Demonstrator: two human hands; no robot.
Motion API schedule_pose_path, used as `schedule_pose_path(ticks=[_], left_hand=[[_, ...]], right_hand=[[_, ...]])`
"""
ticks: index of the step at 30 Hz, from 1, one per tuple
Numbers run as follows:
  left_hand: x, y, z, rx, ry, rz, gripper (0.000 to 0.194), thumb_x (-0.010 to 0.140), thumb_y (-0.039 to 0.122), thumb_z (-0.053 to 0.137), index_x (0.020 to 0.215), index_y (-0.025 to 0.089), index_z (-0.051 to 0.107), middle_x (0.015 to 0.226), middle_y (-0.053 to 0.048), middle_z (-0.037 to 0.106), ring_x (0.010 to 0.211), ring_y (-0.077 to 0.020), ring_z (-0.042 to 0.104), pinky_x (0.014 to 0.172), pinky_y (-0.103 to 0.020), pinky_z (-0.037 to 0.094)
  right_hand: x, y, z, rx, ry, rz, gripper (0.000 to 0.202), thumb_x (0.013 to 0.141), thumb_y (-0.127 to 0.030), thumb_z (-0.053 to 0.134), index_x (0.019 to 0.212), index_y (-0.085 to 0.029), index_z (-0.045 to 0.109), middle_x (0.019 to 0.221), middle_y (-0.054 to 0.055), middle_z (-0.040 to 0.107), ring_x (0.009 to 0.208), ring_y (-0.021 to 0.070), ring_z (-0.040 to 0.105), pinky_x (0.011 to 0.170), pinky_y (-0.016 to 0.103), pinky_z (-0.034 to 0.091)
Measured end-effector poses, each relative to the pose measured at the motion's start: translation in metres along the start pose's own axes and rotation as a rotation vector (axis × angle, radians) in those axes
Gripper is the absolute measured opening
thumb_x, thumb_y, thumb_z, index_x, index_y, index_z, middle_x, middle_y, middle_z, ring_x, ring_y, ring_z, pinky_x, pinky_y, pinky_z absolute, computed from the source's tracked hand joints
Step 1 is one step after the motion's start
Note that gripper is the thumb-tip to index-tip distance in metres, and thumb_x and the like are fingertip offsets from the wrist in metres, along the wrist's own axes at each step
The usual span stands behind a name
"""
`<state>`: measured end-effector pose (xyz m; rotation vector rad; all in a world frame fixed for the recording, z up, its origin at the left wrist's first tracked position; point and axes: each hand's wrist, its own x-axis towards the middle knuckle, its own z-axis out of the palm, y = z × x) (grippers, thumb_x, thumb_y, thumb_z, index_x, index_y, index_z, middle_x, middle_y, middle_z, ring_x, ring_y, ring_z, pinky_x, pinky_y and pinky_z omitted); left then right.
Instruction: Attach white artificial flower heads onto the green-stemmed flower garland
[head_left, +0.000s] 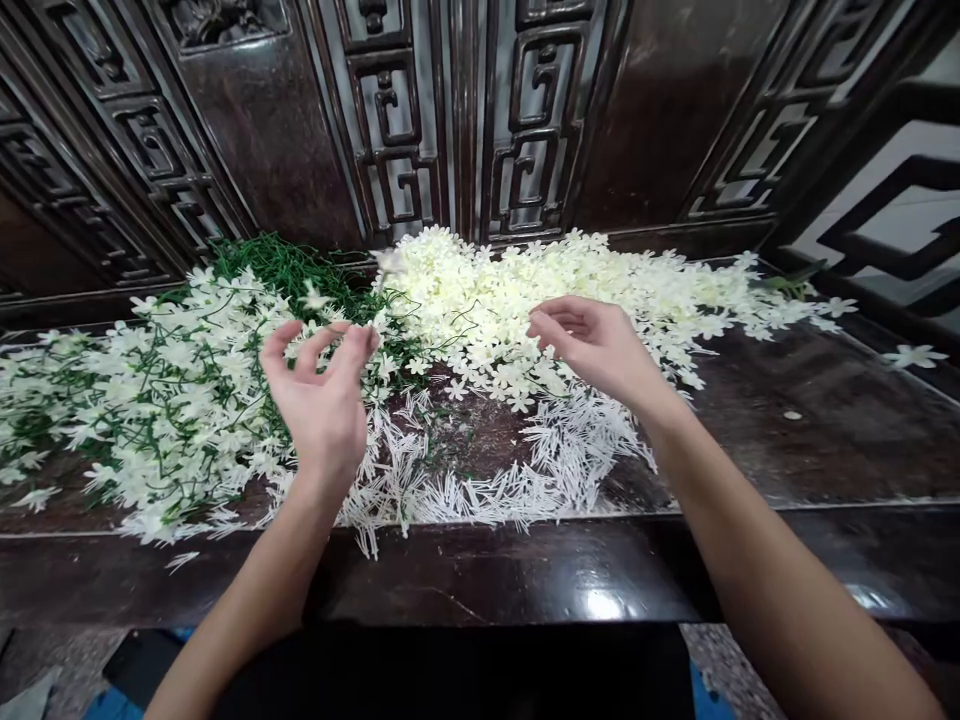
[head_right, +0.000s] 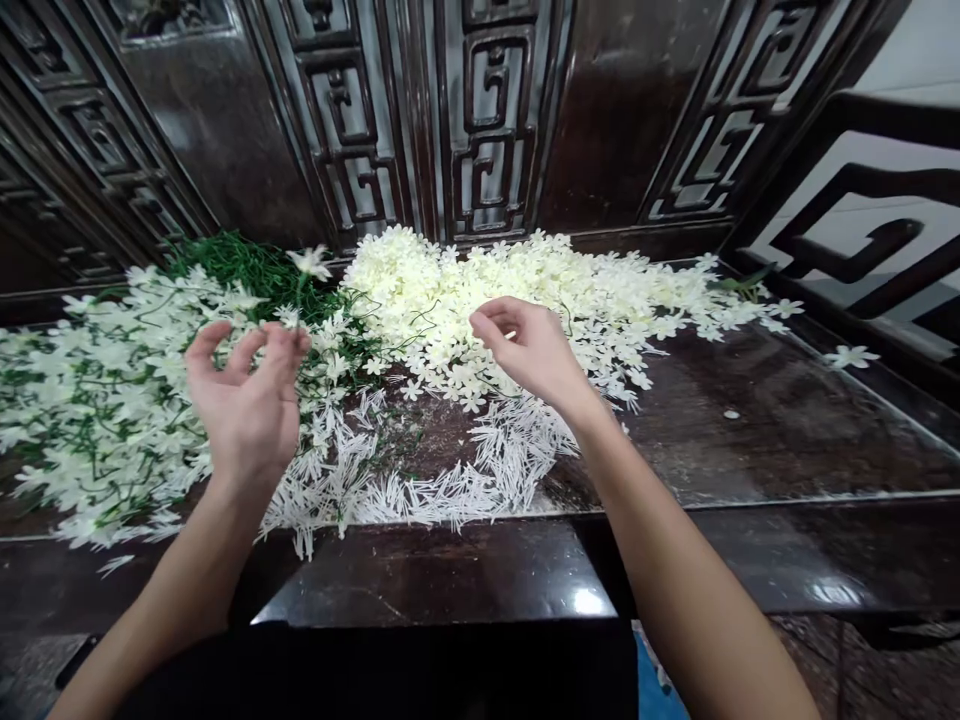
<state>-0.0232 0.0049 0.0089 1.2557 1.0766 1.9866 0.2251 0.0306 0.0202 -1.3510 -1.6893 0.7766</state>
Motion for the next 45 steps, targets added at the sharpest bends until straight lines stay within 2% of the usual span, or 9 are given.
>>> schedule_pose_path(ticks=[5, 10, 15, 19, 23, 27, 30, 36, 45], left_hand=[[0.008, -0.007, -0.008, 0.081, 0.127, -0.036, 0.023, 0.086, 0.022, 0.063, 0.096, 0.026, 0.043, 0.112, -0.004, 0.063, 0.123, -0.0214, 0.056, 0.11, -0.042, 0.043], [0.002, 0.006, -0.003, 0.28, 0.123, 0.105, 0.05, 0.076, 0.018, 0.071, 0.118, 0.025, 0.045, 0.139, -0.011, 0.048, 0.139, -0.0263, 0.035, 0.116, -0.048, 0.032], [0.004, 0.011, -0.001, 0.393, 0.195, 0.28, 0.04, 0.079, 0.022, 0.069, 0.113, 0.03, 0.049, 0.125, -0.004, 0.055, 0.121, -0.0265, 0.051, 0.097, -0.046, 0.049], [0.009, 0.009, -0.002, 0.324, 0.267, 0.286, 0.043, 0.07, 0.013, 0.074, 0.108, 0.021, 0.056, 0.118, -0.006, 0.058, 0.113, -0.0238, 0.053, 0.096, -0.041, 0.046], [0.009, 0.01, -0.003, 0.329, 0.27, 0.205, 0.059, 0.07, 0.019, 0.077, 0.125, 0.016, 0.055, 0.132, -0.011, 0.055, 0.124, -0.027, 0.048, 0.101, -0.043, 0.042], [0.003, 0.015, -0.002, 0.454, 0.208, 0.313, 0.076, 0.07, 0.018, 0.078, 0.138, 0.022, 0.045, 0.148, -0.01, 0.041, 0.137, -0.029, 0.036, 0.106, -0.045, 0.037], [-0.003, 0.019, 0.003, 0.474, 0.13, 0.463, 0.072, 0.074, 0.014, 0.074, 0.138, 0.026, 0.045, 0.146, -0.007, 0.044, 0.136, -0.0284, 0.038, 0.105, -0.047, 0.039], [-0.009, 0.011, 0.012, 0.416, -0.07, 0.427, 0.041, 0.08, 0.012, 0.067, 0.12, 0.024, 0.06, 0.122, -0.007, 0.061, 0.118, -0.0239, 0.056, 0.099, -0.046, 0.048], [-0.018, 0.0, 0.014, 0.388, -0.338, 0.203, 0.027, 0.083, 0.015, 0.063, 0.109, 0.017, 0.063, 0.106, -0.009, 0.067, 0.099, -0.0205, 0.063, 0.088, -0.042, 0.054]], right_hand=[[0.001, 0.019, 0.001, -0.258, -0.236, 0.017, 0.025, 0.08, -0.032, 0.07, 0.098, -0.014, 0.069, 0.095, 0.013, 0.068, 0.083, 0.0242, 0.065, 0.078, 0.049, 0.057], [-0.001, 0.026, 0.015, -0.312, -0.292, -0.046, 0.029, 0.082, -0.023, 0.067, 0.111, -0.019, 0.069, 0.111, 0.012, 0.066, 0.095, 0.0258, 0.064, 0.087, 0.052, 0.055], [0.005, 0.022, 0.008, -0.193, -0.139, 0.013, 0.025, 0.086, -0.025, 0.059, 0.107, -0.016, 0.069, 0.093, 0.012, 0.071, 0.074, 0.0205, 0.066, 0.068, 0.043, 0.059], [0.009, 0.019, -0.008, -0.145, 0.084, 0.077, 0.033, 0.085, -0.03, 0.058, 0.108, -0.009, 0.067, 0.081, 0.013, 0.072, 0.065, 0.0202, 0.065, 0.057, 0.037, 0.055], [0.011, 0.027, -0.02, -0.246, 0.177, 0.065, 0.037, 0.089, -0.036, 0.051, 0.104, -0.007, 0.068, 0.078, 0.014, 0.07, 0.058, 0.02, 0.062, 0.053, 0.036, 0.051], [0.009, 0.033, -0.018, -0.369, 0.09, 0.034, 0.046, 0.089, -0.044, 0.054, 0.123, -0.014, 0.061, 0.112, 0.019, 0.065, 0.09, 0.0305, 0.065, 0.074, 0.05, 0.055], [0.006, 0.035, -0.004, -0.416, -0.098, -0.026, 0.05, 0.082, -0.044, 0.064, 0.125, -0.02, 0.061, 0.134, 0.017, 0.052, 0.117, 0.0392, 0.053, 0.097, 0.062, 0.043], [0.005, 0.034, 0.017, -0.24, -0.248, -0.142, 0.024, 0.087, -0.019, 0.055, 0.105, -0.016, 0.071, 0.112, 0.013, 0.066, 0.1, 0.0254, 0.063, 0.091, 0.047, 0.052], [0.004, 0.008, 0.006, 0.14, -0.227, -0.062, 0.012, 0.081, -0.025, 0.062, 0.088, -0.016, 0.066, 0.091, 0.007, 0.068, 0.083, 0.018, 0.064, 0.086, 0.044, 0.054]])
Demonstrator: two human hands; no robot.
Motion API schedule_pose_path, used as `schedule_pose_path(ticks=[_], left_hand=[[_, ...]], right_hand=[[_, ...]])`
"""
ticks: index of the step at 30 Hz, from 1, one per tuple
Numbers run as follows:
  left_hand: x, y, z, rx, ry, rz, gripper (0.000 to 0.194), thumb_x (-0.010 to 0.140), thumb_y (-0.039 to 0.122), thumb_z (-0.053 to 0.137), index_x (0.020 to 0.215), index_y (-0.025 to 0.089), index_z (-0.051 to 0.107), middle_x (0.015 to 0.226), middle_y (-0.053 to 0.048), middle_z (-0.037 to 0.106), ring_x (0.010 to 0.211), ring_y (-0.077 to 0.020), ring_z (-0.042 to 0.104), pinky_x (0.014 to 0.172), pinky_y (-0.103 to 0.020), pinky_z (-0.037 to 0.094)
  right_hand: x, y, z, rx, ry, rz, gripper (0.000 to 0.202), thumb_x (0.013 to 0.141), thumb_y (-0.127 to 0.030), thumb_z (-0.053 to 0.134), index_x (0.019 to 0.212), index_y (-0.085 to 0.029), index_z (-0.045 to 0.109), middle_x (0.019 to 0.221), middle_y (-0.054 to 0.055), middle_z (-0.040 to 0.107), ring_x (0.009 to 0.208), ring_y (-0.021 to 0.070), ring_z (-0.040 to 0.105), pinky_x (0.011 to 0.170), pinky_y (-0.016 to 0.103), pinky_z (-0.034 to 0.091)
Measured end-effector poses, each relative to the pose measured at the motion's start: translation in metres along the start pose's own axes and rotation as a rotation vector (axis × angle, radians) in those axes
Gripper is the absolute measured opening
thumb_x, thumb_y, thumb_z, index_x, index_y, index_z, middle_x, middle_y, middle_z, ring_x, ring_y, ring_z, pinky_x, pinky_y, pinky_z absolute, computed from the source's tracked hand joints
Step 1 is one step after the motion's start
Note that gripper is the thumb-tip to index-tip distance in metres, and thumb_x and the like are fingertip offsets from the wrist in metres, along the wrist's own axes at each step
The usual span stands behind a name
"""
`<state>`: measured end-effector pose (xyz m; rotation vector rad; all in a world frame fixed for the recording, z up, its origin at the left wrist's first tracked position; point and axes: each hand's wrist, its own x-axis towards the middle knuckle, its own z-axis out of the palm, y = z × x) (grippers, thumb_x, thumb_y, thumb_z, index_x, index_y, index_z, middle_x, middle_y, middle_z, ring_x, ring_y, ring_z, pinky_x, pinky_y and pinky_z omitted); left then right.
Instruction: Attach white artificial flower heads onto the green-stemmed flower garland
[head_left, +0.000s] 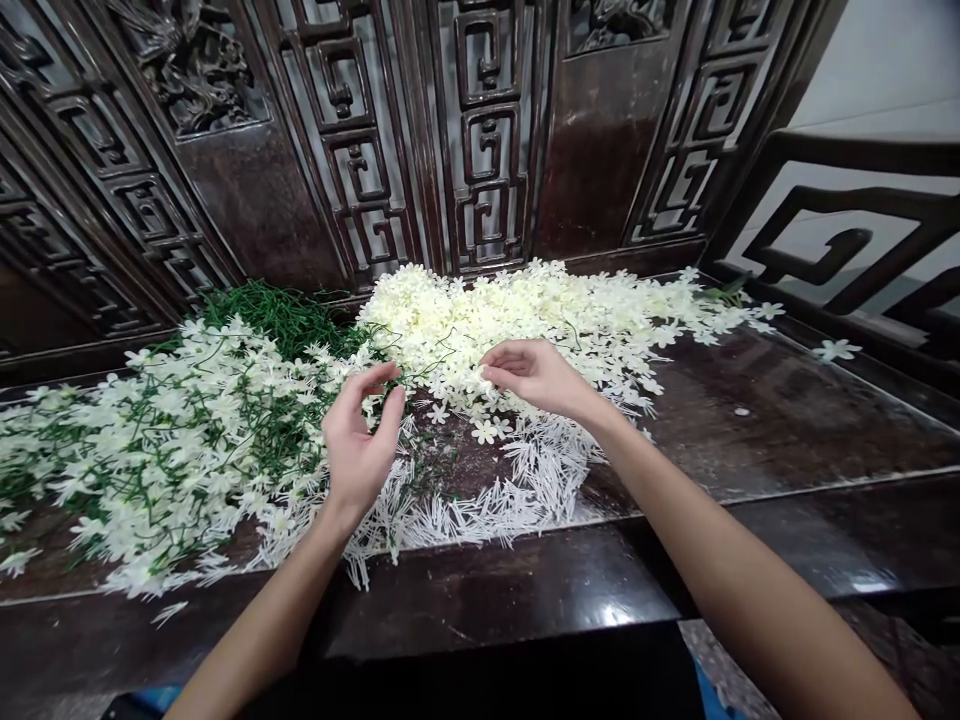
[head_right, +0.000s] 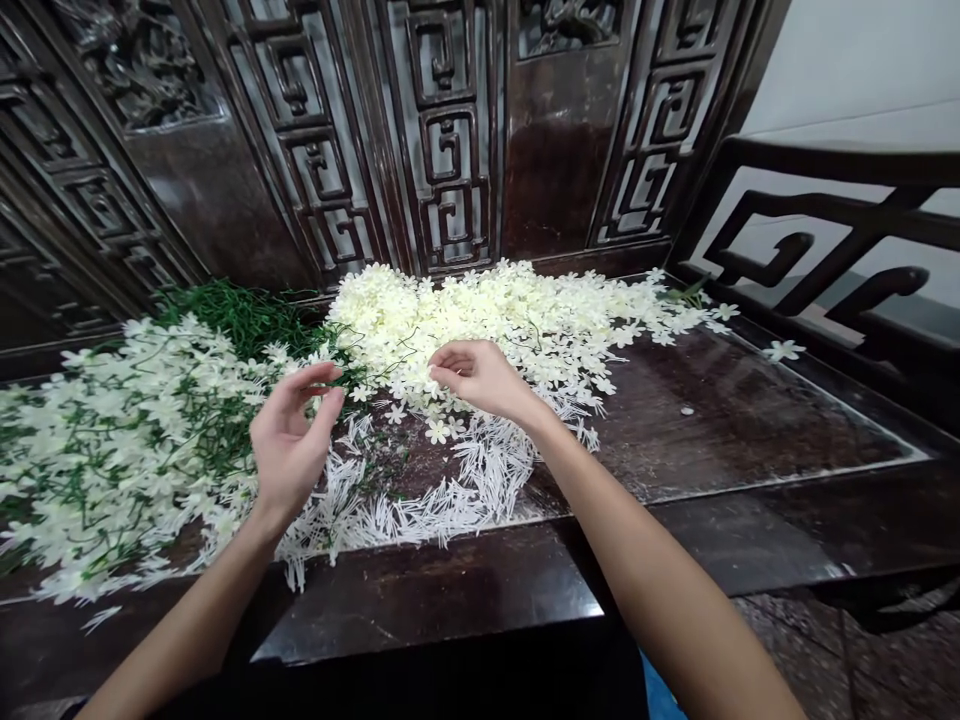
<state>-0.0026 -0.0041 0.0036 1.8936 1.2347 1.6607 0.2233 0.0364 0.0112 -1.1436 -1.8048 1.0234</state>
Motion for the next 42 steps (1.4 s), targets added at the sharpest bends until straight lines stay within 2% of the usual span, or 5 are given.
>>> schedule_pose_path(ticks=[9, 22, 31, 35, 42], left_hand=[[-0.009, -0.003, 0.011, -0.076, -0.412, -0.182, 0.024, 0.083, 0.022, 0.065, 0.107, 0.019, 0.066, 0.107, -0.009, 0.069, 0.096, -0.0187, 0.065, 0.086, -0.037, 0.057], [-0.002, -0.003, 0.003, 0.003, -0.349, -0.41, 0.014, 0.082, 0.023, 0.062, 0.096, 0.019, 0.064, 0.094, -0.006, 0.067, 0.087, -0.0188, 0.064, 0.079, -0.038, 0.054], [-0.001, 0.001, 0.003, 0.016, -0.338, -0.427, 0.018, 0.085, 0.032, 0.06, 0.095, 0.018, 0.064, 0.076, -0.004, 0.068, 0.075, -0.0169, 0.066, 0.067, -0.03, 0.052], [-0.001, 0.0, 0.002, 0.087, -0.336, -0.398, 0.018, 0.085, 0.029, 0.061, 0.098, 0.019, 0.064, 0.082, -0.005, 0.069, 0.076, -0.0177, 0.065, 0.068, -0.032, 0.054], [-0.007, -0.008, 0.003, 0.202, -0.618, -0.244, 0.031, 0.088, 0.019, 0.056, 0.119, 0.022, 0.057, 0.12, -0.007, 0.064, 0.108, -0.0222, 0.06, 0.093, -0.046, 0.051]], right_hand=[[-0.002, -0.002, 0.024, 0.167, -0.155, -0.003, 0.013, 0.079, -0.03, 0.067, 0.086, -0.019, 0.066, 0.088, 0.004, 0.068, 0.08, 0.0163, 0.065, 0.081, 0.041, 0.054], [0.002, 0.012, 0.007, -0.173, 0.077, 0.077, 0.018, 0.084, -0.024, 0.062, 0.099, -0.015, 0.066, 0.104, 0.012, 0.068, 0.093, 0.0255, 0.065, 0.086, 0.051, 0.053], [0.001, 0.016, 0.025, -0.179, -0.176, 0.008, 0.034, 0.091, -0.033, 0.054, 0.119, -0.017, 0.064, 0.121, 0.012, 0.063, 0.11, 0.0253, 0.06, 0.097, 0.05, 0.048], [0.002, 0.012, 0.022, -0.164, -0.078, 0.003, 0.032, 0.091, -0.028, 0.053, 0.12, -0.019, 0.063, 0.119, 0.01, 0.064, 0.106, 0.0239, 0.061, 0.093, 0.049, 0.051], [0.0, 0.025, 0.022, -0.36, -0.109, 0.053, 0.039, 0.084, -0.027, 0.063, 0.122, -0.016, 0.063, 0.128, 0.012, 0.059, 0.117, 0.0287, 0.054, 0.103, 0.053, 0.044]])
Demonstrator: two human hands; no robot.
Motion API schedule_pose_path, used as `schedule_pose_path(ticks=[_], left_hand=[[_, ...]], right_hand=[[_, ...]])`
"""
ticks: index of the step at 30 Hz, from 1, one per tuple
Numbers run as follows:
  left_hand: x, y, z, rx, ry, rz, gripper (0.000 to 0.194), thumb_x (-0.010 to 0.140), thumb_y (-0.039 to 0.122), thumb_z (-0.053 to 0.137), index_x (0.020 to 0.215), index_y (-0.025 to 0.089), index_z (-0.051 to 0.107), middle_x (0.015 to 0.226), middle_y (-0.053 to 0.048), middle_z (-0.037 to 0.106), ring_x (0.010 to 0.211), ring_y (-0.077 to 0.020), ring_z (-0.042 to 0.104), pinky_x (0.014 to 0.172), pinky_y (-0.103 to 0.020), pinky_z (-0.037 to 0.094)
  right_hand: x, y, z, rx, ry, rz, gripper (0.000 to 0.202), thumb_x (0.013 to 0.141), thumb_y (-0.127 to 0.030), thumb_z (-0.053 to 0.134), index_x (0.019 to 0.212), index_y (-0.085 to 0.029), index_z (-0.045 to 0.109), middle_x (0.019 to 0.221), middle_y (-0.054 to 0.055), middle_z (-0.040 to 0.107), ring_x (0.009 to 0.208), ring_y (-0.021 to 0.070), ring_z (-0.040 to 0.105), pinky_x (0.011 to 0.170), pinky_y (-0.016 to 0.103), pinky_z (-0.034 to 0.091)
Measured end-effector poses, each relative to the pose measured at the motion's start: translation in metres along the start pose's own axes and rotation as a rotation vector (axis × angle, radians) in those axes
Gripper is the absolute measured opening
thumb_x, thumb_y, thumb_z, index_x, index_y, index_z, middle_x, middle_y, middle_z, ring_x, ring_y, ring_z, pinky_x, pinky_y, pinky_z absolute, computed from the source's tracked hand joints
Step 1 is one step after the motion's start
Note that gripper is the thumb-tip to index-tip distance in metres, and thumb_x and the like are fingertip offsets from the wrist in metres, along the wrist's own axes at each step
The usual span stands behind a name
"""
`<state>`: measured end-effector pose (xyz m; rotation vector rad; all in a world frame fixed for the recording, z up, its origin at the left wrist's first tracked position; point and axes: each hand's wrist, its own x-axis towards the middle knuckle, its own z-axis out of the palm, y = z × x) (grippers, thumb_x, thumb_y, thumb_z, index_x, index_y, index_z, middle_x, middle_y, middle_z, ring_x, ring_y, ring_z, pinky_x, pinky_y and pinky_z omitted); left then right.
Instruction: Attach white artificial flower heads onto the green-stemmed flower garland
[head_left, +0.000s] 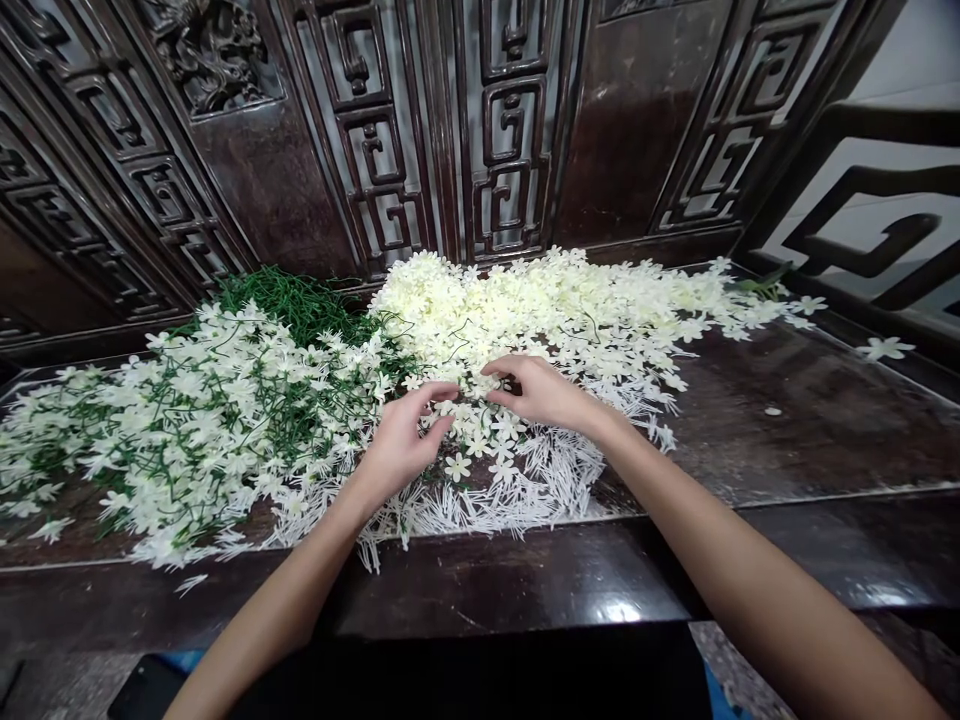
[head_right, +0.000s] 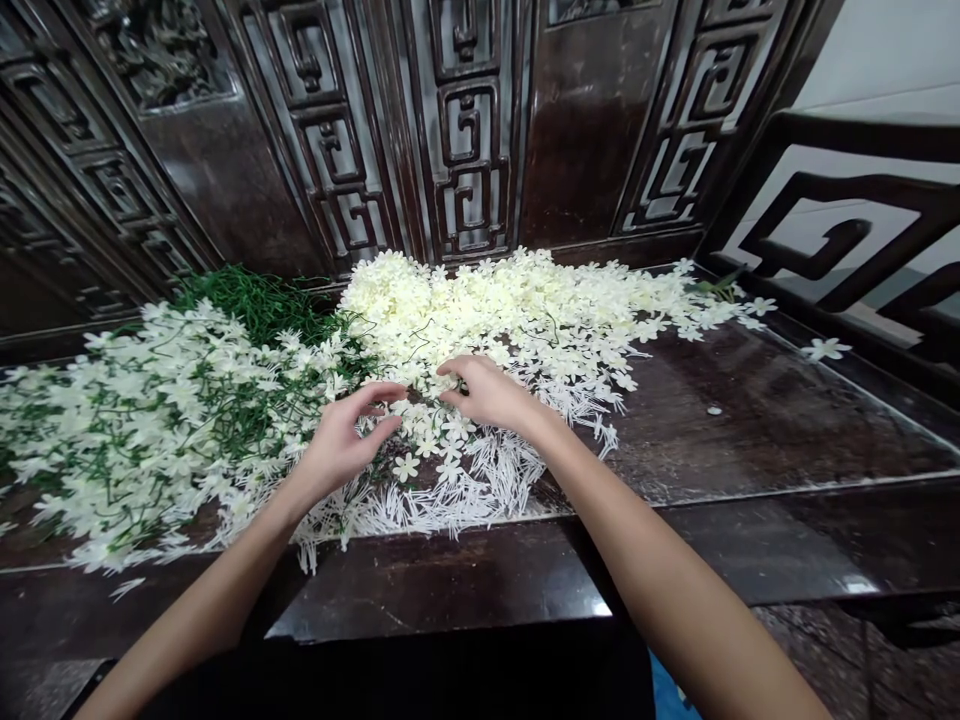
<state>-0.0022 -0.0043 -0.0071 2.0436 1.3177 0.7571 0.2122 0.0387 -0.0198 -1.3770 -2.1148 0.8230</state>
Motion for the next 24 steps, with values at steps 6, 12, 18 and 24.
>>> schedule_pose_path(ticks=[6, 12, 18, 24], left_hand=[[-0.0021, -0.0112, 0.0043, 0.183, -0.178, 0.099, 0.041, 0.09, 0.02, 0.054, 0.131, 0.025, 0.05, 0.124, -0.008, 0.062, 0.114, -0.025, 0.056, 0.098, -0.05, 0.047], [0.0015, -0.005, -0.0002, 0.139, -0.042, 0.048, 0.025, 0.087, 0.018, 0.059, 0.112, 0.019, 0.063, 0.107, -0.008, 0.068, 0.093, -0.0212, 0.064, 0.086, -0.046, 0.054], [0.0027, -0.0027, -0.0021, 0.049, 0.13, 0.025, 0.022, 0.083, 0.021, 0.063, 0.106, 0.019, 0.064, 0.096, -0.006, 0.067, 0.081, -0.0176, 0.063, 0.076, -0.039, 0.057], [0.0025, -0.0022, -0.0016, -0.061, 0.195, 0.005, 0.016, 0.083, 0.016, 0.06, 0.098, 0.017, 0.065, 0.102, -0.007, 0.064, 0.088, -0.0161, 0.063, 0.085, -0.039, 0.056]], right_hand=[[0.0026, -0.0006, 0.0066, 0.093, -0.016, -0.071, 0.03, 0.084, -0.016, 0.058, 0.113, -0.015, 0.068, 0.112, 0.011, 0.067, 0.095, 0.0213, 0.065, 0.088, 0.044, 0.056], [0.0024, -0.0023, -0.0004, 0.099, 0.059, -0.074, 0.022, 0.086, -0.023, 0.055, 0.101, -0.019, 0.071, 0.101, 0.009, 0.069, 0.085, 0.0196, 0.066, 0.08, 0.044, 0.058], [-0.0017, -0.009, 0.0008, 0.063, -0.042, -0.102, 0.025, 0.085, -0.033, 0.06, 0.104, -0.02, 0.071, 0.107, 0.01, 0.068, 0.092, 0.0236, 0.064, 0.082, 0.048, 0.055], [-0.0016, -0.0042, 0.0052, 0.002, -0.026, -0.094, 0.024, 0.082, -0.02, 0.058, 0.102, -0.02, 0.071, 0.108, 0.011, 0.068, 0.099, 0.0261, 0.063, 0.091, 0.055, 0.05]])
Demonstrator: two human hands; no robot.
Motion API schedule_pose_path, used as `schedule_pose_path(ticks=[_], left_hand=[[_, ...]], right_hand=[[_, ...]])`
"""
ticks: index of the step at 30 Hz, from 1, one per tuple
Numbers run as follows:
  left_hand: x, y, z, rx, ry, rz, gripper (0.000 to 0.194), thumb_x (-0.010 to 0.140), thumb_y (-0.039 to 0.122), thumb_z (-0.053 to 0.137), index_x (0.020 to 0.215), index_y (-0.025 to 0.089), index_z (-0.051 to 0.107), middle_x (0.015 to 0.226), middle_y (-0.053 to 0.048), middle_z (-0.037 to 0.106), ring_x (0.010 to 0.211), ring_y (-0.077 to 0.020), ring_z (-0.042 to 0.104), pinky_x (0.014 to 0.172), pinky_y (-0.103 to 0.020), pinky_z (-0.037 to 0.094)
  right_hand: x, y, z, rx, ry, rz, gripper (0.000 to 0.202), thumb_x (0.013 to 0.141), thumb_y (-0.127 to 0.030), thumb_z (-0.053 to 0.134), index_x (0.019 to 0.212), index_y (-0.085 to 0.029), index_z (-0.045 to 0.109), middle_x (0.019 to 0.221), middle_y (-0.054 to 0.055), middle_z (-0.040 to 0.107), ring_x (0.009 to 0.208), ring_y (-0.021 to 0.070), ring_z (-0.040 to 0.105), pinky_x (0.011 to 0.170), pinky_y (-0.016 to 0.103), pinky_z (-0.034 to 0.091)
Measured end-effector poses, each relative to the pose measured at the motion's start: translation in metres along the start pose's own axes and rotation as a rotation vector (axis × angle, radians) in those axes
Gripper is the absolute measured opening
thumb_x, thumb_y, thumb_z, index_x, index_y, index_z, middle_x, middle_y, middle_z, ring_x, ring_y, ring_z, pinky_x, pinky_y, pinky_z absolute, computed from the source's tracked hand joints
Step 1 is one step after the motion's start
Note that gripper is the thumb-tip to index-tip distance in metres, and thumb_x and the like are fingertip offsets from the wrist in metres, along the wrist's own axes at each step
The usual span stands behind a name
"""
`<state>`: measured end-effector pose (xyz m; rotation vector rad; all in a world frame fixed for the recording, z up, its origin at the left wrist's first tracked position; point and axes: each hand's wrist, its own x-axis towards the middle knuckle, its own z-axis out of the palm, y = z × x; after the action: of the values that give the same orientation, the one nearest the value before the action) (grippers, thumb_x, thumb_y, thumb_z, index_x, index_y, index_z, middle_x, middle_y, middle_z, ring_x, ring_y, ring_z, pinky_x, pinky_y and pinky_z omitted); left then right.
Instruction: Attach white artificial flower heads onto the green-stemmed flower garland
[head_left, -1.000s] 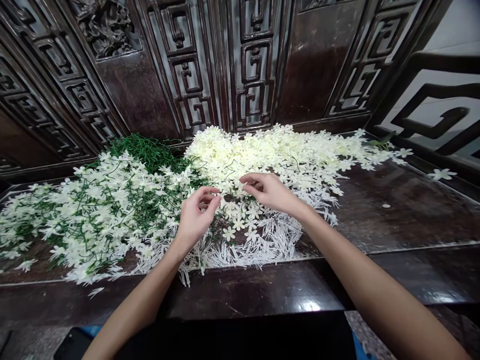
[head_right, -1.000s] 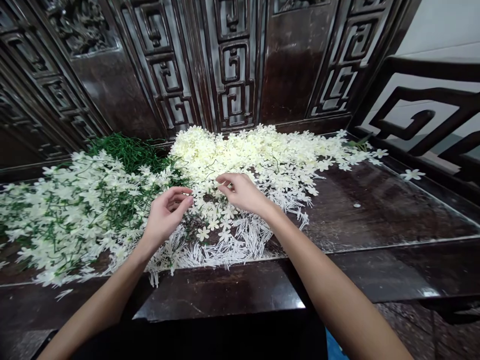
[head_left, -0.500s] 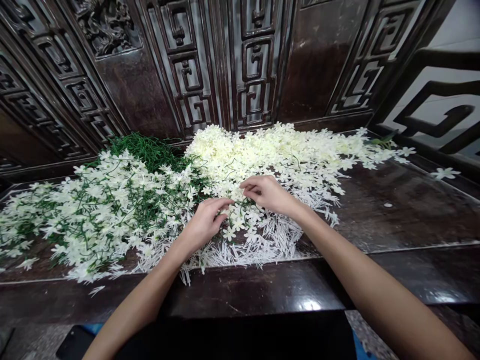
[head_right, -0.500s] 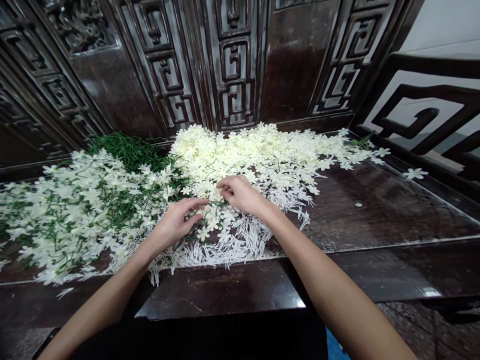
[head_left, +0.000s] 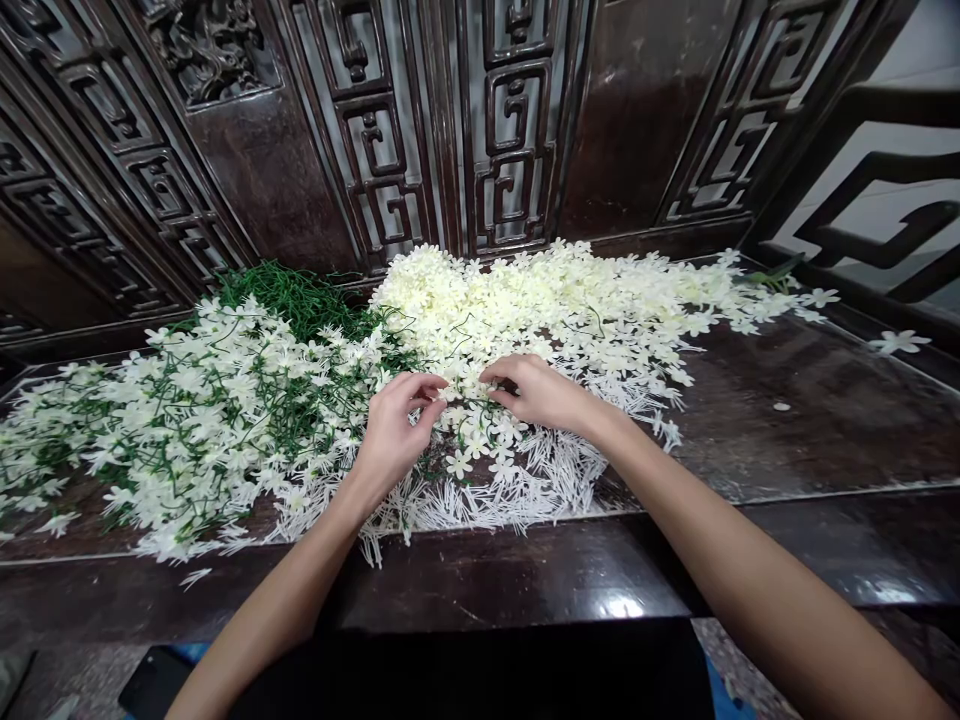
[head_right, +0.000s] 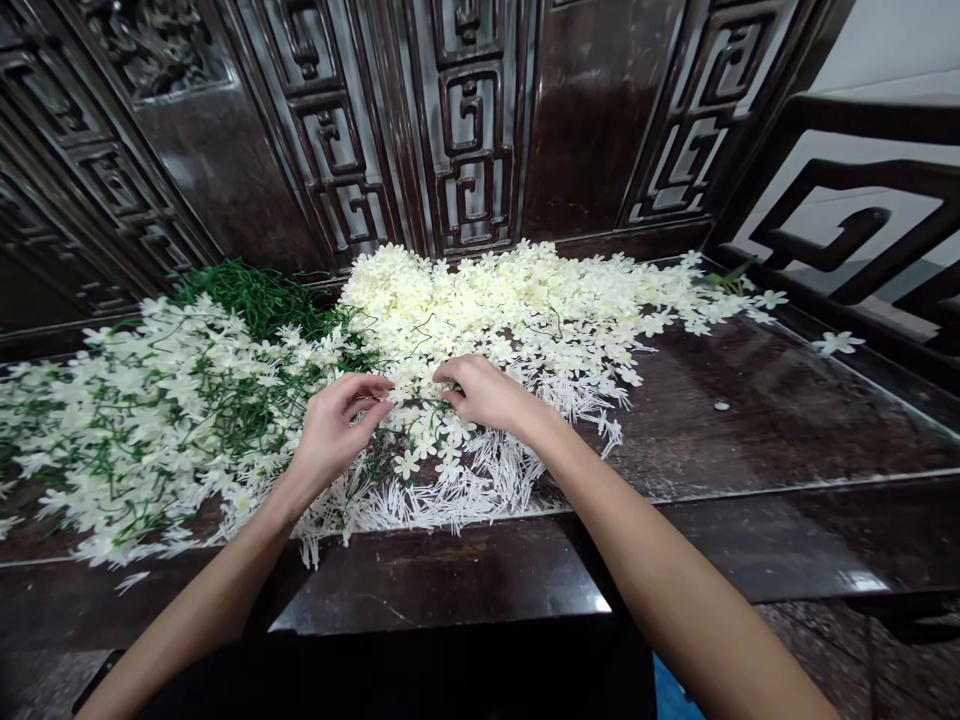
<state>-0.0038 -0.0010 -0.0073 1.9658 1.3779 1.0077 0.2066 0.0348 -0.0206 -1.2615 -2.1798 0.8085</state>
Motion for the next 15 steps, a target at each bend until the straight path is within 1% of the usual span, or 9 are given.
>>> schedule_pose_path(ticks=[3, 6, 11, 15], left_hand=[[0.0, 0.0029, -0.0003, -0.024, 0.013, -0.03, 0.014, 0.082, 0.017, 0.06, 0.095, 0.016, 0.065, 0.1, -0.008, 0.063, 0.09, -0.0168, 0.062, 0.085, -0.039, 0.057], [0.0006, 0.0045, -0.0012, 0.002, 0.034, -0.029, 0.015, 0.083, 0.02, 0.06, 0.096, 0.016, 0.065, 0.096, -0.008, 0.064, 0.086, -0.017, 0.062, 0.081, -0.039, 0.057], [0.0011, 0.0037, -0.0022, 0.017, 0.042, -0.018, 0.021, 0.083, 0.019, 0.059, 0.103, 0.018, 0.064, 0.092, -0.007, 0.064, 0.08, -0.0167, 0.062, 0.074, -0.035, 0.057], [0.0001, 0.0032, -0.0007, 0.046, 0.009, 0.024, 0.02, 0.083, 0.021, 0.06, 0.102, 0.018, 0.064, 0.093, -0.007, 0.066, 0.08, -0.0168, 0.062, 0.072, -0.034, 0.056]], right_hand=[[0.0009, 0.0033, 0.0011, 0.016, -0.013, 0.005, 0.023, 0.081, -0.018, 0.057, 0.098, -0.019, 0.072, 0.102, 0.012, 0.069, 0.088, 0.0233, 0.066, 0.086, 0.052, 0.053], [0.0014, 0.0046, 0.0028, 0.023, -0.021, 0.01, 0.023, 0.083, -0.017, 0.053, 0.097, -0.017, 0.071, 0.099, 0.011, 0.069, 0.082, 0.0207, 0.066, 0.08, 0.049, 0.056], [0.0011, 0.0029, 0.0004, 0.044, 0.002, 0.0, 0.027, 0.084, -0.018, 0.05, 0.102, -0.018, 0.069, 0.1, 0.01, 0.068, 0.083, 0.0198, 0.064, 0.076, 0.044, 0.057], [0.0005, -0.0045, -0.0058, 0.098, 0.038, -0.013, 0.031, 0.08, -0.019, 0.054, 0.108, -0.017, 0.066, 0.089, 0.008, 0.067, 0.077, 0.0196, 0.062, 0.073, 0.042, 0.056]])
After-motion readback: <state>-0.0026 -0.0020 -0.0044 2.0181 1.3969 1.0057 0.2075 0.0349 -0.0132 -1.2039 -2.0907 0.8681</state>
